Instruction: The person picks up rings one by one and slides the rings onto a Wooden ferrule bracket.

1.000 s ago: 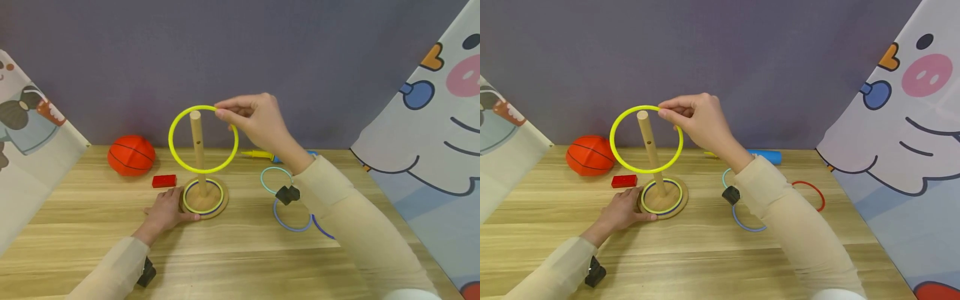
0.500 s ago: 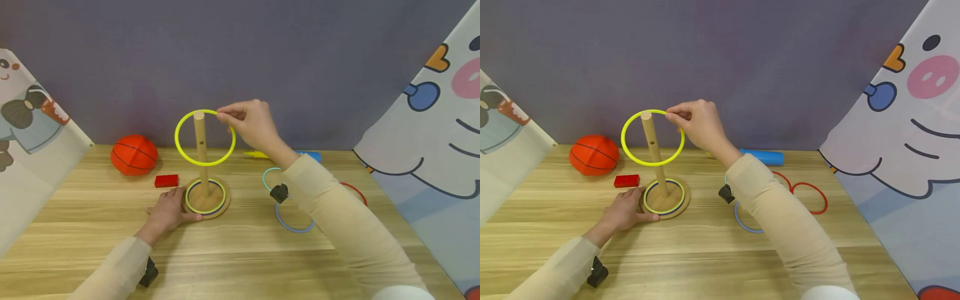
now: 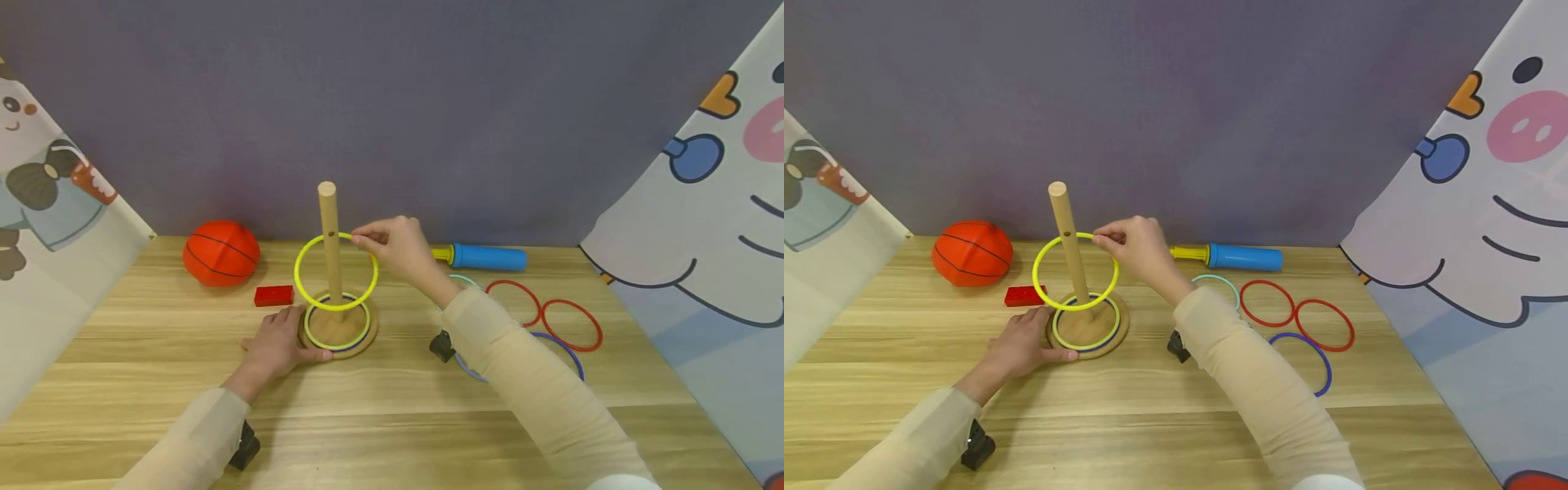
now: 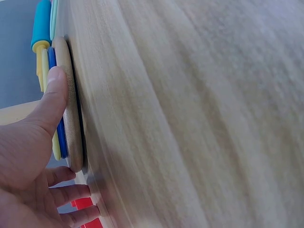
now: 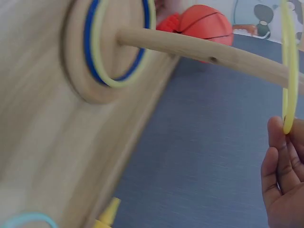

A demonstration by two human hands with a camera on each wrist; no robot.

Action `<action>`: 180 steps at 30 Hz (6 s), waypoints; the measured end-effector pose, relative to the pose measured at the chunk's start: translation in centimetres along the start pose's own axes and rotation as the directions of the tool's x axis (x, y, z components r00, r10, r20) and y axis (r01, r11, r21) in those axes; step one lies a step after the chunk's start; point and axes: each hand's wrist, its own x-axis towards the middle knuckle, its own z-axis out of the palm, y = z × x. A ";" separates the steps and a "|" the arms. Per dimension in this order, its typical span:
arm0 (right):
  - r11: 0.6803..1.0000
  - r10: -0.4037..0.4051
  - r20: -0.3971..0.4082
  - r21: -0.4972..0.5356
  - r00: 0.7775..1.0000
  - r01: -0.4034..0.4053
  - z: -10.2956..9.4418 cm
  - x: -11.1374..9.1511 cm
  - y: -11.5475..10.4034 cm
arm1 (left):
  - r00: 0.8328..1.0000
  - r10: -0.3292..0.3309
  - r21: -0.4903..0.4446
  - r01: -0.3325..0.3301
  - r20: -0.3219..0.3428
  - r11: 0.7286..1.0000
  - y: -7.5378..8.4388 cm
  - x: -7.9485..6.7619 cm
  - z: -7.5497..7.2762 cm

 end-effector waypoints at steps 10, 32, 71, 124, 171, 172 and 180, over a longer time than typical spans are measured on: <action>0.997 0.057 0.084 0.051 0.995 -0.061 3.8 -1.8 2.8 | 1.000 -0.016 0.017 0.015 0.016 1.000 0.2 -0.2 -0.2; 1.000 0.015 0.055 0.016 0.998 -0.016 8.4 -3.2 6.3 | 1.000 -0.026 0.037 0.026 0.005 0.999 0.2 -0.2 -0.1; 0.989 0.130 0.143 0.046 0.981 -0.138 9.9 -2.8 6.8 | 0.999 -0.039 0.036 0.039 0.014 0.999 0.1 0.0 0.0; 0.999 0.046 0.383 0.001 0.923 -0.050 -1.3 -7.3 7.8 | 1.000 -0.020 0.005 0.020 0.014 1.000 0.1 0.0 -0.2; 0.956 0.288 0.039 -0.077 0.957 -0.284 -7.0 -16.9 17.7 | 0.999 -0.023 0.023 0.022 0.026 0.999 0.0 0.1 0.0; 0.953 0.295 0.040 -0.081 0.955 -0.291 -7.0 -17.0 17.8 | 0.999 -0.022 0.022 0.021 0.026 1.000 0.0 0.1 0.0; 0.960 0.270 0.081 -0.098 0.959 -0.262 -6.8 -17.1 18.3 | 1.000 -0.021 0.012 0.021 0.021 1.000 0.0 0.1 -0.1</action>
